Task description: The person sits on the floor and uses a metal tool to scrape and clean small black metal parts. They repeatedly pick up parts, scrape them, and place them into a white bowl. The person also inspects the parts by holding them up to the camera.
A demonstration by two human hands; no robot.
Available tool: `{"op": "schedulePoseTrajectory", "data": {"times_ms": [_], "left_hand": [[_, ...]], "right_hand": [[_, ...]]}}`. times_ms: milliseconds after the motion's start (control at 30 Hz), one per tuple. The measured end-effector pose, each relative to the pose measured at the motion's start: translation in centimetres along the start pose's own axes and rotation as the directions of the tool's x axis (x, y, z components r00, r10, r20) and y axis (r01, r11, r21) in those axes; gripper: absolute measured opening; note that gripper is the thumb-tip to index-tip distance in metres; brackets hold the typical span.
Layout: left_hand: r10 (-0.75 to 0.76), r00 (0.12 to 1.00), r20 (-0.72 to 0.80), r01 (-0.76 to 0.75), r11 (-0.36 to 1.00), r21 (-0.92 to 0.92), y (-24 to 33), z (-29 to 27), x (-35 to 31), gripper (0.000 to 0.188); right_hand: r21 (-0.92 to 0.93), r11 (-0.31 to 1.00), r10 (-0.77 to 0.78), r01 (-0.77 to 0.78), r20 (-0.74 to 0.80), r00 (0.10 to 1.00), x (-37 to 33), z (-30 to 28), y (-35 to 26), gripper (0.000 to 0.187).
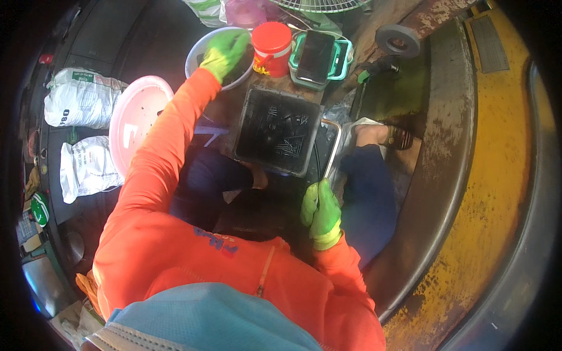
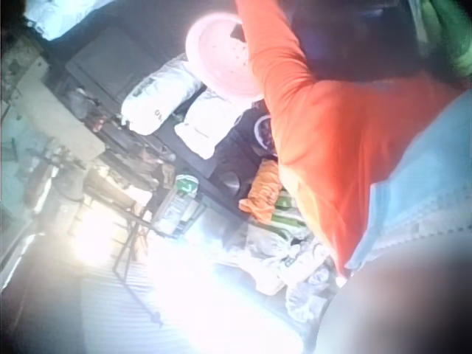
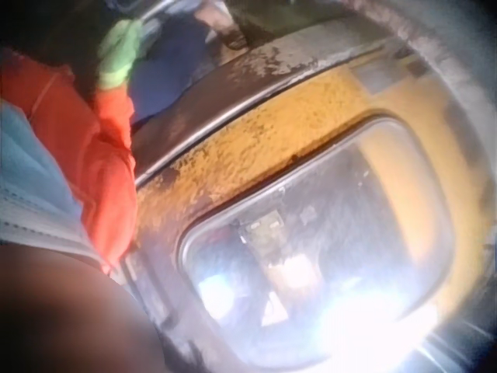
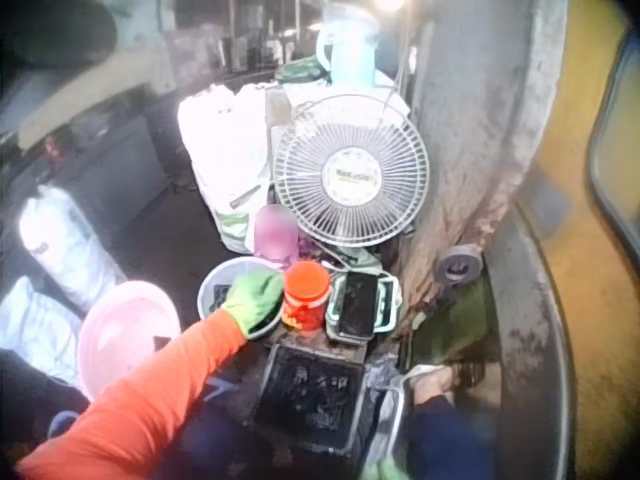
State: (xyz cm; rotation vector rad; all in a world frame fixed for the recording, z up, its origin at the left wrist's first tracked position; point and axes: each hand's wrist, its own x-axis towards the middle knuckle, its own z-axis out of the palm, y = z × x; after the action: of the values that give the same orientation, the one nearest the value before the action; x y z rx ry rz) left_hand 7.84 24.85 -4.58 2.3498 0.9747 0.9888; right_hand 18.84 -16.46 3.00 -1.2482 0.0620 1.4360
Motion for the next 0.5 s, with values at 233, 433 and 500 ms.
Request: {"op": "schedulePoseTrajectory", "data": {"times_ms": [233,433,500], "left_hand": [[0.319,0.684,0.656,-0.653,0.669,0.355,-7.3,6.5,14.2,0.027],[0.152,0.551,0.82,-0.646,0.7,0.305,-11.1,12.1,18.5,0.029],[0.102,0.543,0.833,-0.609,0.731,0.307,-11.4,13.4,18.5,0.029]], "right_hand": [[0.0,1.0,0.028,-0.028,-0.09,0.996,0.6,-0.5,0.2,0.044],[0.378,0.923,0.031,-0.075,0.121,0.992,0.9,-2.5,-1.3,0.029],[0.451,0.892,-0.032,-0.03,0.13,0.991,1.3,-3.0,-1.6,0.027]]}}
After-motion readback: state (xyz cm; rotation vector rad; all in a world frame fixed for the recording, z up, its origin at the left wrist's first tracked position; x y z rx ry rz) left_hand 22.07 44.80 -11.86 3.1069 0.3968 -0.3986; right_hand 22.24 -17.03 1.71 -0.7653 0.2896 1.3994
